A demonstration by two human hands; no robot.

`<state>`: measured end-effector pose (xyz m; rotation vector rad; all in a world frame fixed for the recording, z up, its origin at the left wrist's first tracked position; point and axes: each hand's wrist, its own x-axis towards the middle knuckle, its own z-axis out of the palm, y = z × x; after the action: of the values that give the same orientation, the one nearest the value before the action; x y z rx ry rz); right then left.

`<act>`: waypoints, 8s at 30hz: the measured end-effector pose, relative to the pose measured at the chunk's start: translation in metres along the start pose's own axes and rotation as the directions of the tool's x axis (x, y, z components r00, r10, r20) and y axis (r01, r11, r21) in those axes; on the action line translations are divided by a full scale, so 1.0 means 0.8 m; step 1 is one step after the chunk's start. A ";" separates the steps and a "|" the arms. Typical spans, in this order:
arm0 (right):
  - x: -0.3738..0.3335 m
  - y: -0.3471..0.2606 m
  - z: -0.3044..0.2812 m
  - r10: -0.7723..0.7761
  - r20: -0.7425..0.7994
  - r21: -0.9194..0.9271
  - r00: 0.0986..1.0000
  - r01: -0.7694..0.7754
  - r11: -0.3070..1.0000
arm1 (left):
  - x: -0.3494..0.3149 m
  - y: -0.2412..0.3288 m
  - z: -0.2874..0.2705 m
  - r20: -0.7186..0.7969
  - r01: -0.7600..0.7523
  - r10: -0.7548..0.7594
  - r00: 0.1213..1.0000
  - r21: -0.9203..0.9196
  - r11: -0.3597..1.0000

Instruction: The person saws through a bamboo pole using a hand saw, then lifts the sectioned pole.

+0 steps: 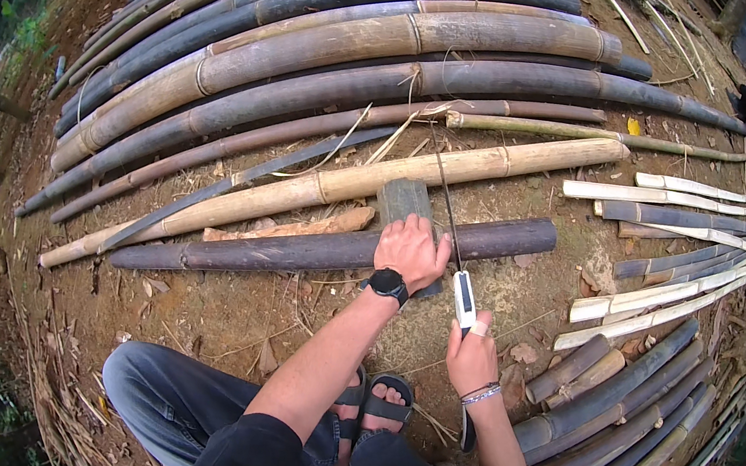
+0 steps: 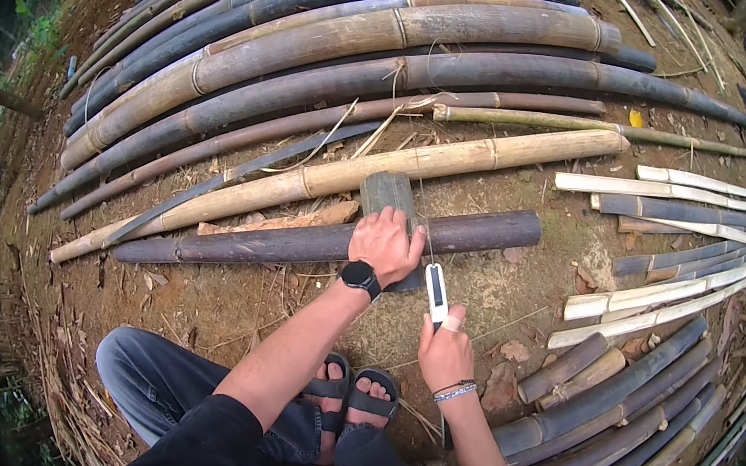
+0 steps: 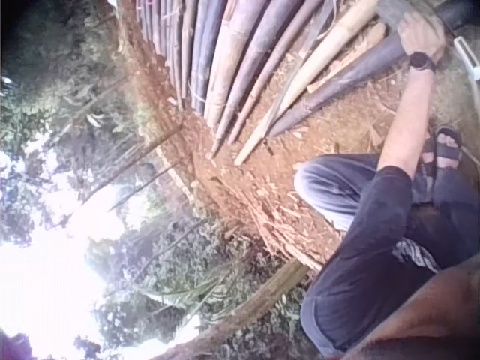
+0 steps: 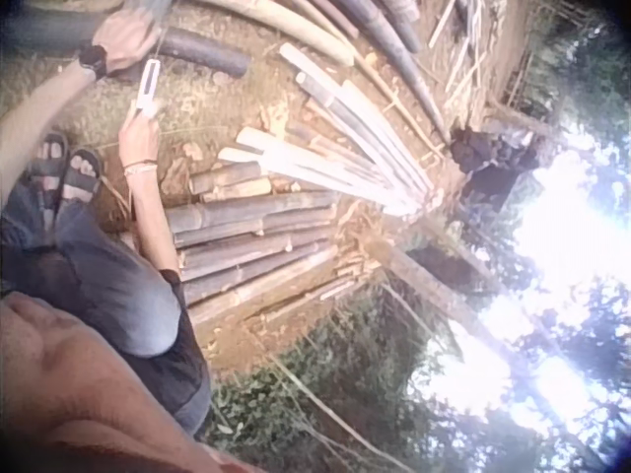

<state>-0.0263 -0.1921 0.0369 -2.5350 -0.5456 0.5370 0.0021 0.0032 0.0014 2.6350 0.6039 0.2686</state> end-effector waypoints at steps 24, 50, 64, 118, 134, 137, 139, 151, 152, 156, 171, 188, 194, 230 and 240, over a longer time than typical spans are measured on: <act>-0.027 0.005 -0.009 0.018 0.021 -0.062 1.000 -0.017 0.998 | -0.004 -0.002 0.000 0.003 -0.002 0.002 1.000 0.022 1.000; -0.076 0.016 -0.007 0.001 -0.001 0.016 1.000 -0.001 1.000 | -0.004 -0.003 0.004 -0.042 -0.018 0.019 0.999 0.014 1.000; -0.033 0.015 -0.004 0.036 0.031 0.130 0.999 -0.040 0.991 | -0.005 0.002 0.008 -0.051 -0.029 0.030 0.998 0.034 0.999; -0.088 0.036 -0.026 0.084 -0.205 0.276 0.975 -0.025 0.961 | -0.005 0.003 0.000 -0.039 0.031 -0.031 0.999 -0.006 1.000; -0.093 0.163 -0.023 0.476 -0.444 0.518 0.760 -0.216 0.828 | -0.008 -0.022 -0.058 0.223 -0.108 0.128 0.966 -0.099 0.989; -0.093 0.186 -0.004 0.530 -0.391 0.594 0.753 -0.233 0.770 | -0.018 -0.047 -0.083 0.283 -0.081 0.071 0.956 0.022 0.997; -0.080 0.144 -0.022 0.622 -0.252 0.792 0.742 -0.211 0.573 | -0.032 -0.077 -0.103 0.306 -0.059 0.015 0.952 0.136 0.989; -0.017 0.114 -0.035 0.426 -0.371 0.686 0.825 -0.066 0.725 | -0.076 -0.231 -0.137 0.382 -0.047 -0.095 0.919 0.347 0.937; -0.020 0.115 -0.031 0.424 -0.371 0.670 0.826 -0.078 0.738 | -0.073 -0.230 -0.135 0.400 -0.051 -0.095 0.912 0.339 0.939; -0.037 0.140 -0.016 0.406 -0.367 0.626 0.837 -0.101 0.773 | -0.077 -0.212 -0.149 0.341 -0.082 -0.059 0.938 0.386 0.919; -0.079 0.183 -0.016 0.489 -0.437 0.635 0.755 -0.125 0.762 | -0.068 -0.186 -0.120 0.345 -0.041 -0.157 0.925 0.502 0.864; -0.101 0.085 -0.082 0.397 -0.574 0.723 0.716 0.216 0.656 | -0.071 -0.078 -0.142 0.082 0.088 -0.106 0.991 0.198 0.976; -0.100 0.074 -0.132 0.115 -0.646 0.540 0.755 0.345 0.768 | -0.085 -0.072 -0.133 0.037 0.117 -0.126 0.991 0.183 0.976; -0.042 0.064 -0.038 -0.063 0.018 0.131 0.998 0.060 0.990 | 0.046 0.012 0.013 -0.113 0.049 -0.035 0.993 0.123 0.991; -0.057 0.050 -0.025 -0.069 -0.017 -0.031 0.997 0.069 0.997 | 0.048 0.008 0.013 -0.068 0.096 -0.090 0.994 0.097 0.991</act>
<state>-0.0443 -0.2525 0.0436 -2.5368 -0.6368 0.4836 0.0413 0.0117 -0.0015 2.6934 0.7778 0.3021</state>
